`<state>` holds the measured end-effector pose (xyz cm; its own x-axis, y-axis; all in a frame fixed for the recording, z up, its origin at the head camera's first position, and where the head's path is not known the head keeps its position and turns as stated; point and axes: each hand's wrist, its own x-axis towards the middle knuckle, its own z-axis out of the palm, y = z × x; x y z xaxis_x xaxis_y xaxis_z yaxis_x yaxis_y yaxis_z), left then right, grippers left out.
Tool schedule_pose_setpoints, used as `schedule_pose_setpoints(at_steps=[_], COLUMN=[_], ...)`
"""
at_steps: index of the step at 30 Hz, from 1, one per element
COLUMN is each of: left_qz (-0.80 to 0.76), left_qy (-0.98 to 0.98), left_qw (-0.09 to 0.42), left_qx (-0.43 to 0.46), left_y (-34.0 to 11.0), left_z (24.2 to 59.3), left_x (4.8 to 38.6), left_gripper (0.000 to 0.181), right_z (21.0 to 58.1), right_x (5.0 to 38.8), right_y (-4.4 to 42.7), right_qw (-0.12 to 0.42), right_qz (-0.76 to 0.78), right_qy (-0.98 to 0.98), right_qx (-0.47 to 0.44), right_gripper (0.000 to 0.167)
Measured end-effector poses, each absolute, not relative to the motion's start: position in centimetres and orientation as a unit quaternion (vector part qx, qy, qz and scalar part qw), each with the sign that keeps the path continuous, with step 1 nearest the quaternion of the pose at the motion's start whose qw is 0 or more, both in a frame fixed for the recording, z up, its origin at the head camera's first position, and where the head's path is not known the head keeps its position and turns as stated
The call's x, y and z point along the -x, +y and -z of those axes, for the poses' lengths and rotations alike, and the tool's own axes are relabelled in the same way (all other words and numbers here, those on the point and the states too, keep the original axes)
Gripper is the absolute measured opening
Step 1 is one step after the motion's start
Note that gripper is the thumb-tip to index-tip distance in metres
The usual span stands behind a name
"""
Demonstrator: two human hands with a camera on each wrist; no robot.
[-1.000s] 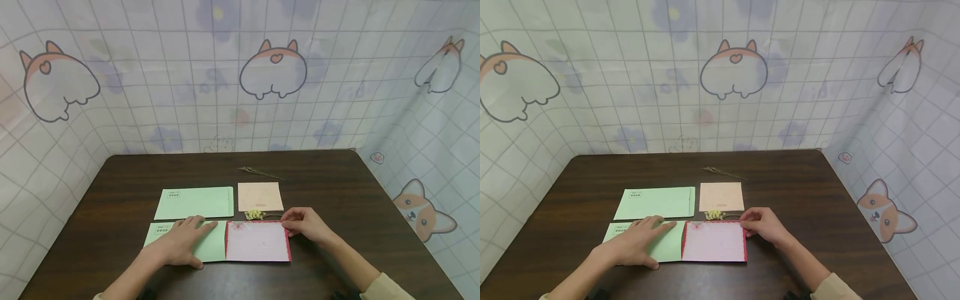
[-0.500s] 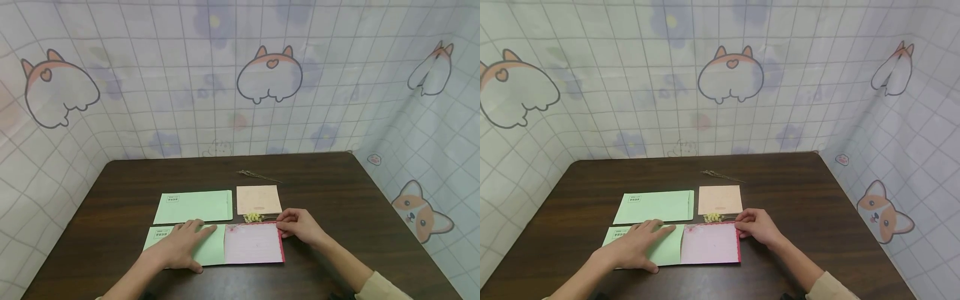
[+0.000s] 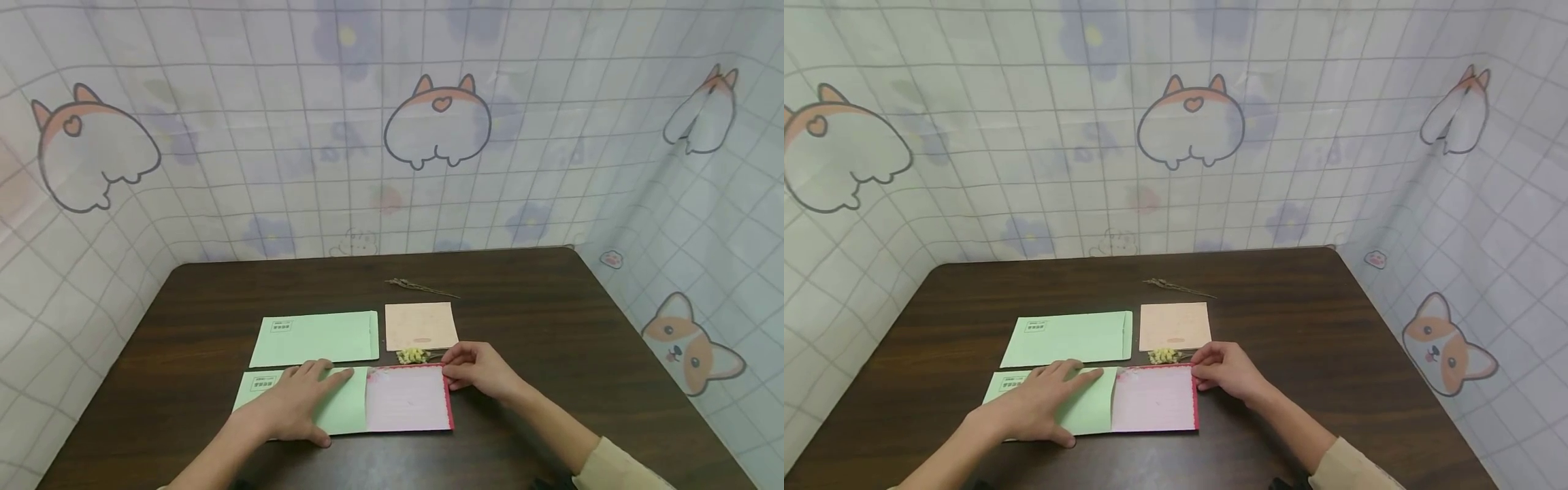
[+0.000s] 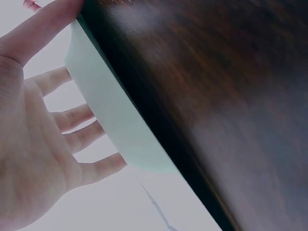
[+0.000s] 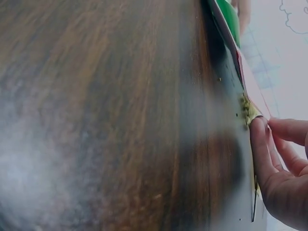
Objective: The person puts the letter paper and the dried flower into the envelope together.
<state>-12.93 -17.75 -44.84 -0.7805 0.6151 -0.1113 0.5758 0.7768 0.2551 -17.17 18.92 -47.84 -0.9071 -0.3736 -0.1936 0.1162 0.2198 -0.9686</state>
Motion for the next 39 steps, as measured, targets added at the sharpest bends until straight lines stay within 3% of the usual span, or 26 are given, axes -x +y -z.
schedule_pose_setpoints(at_steps=[26, 39], left_qz=[-0.134, -0.116], left_qy=[0.935, 0.940], left_qw=[0.106, 0.112], left_qx=[-0.310, -0.301], left_y=[-17.5, -17.5], left_z=[45.5, 45.3], left_x=[13.0, 13.1], left_gripper=[0.108, 0.108], right_z=[48.2, 47.9], right_x=[17.8, 17.7], right_y=[17.0, 14.6], right_qw=[0.296, 0.306], right_qz=[0.625, 0.625], right_qy=[0.715, 0.708], right_qx=[0.101, 0.120], right_gripper=[0.023, 0.028])
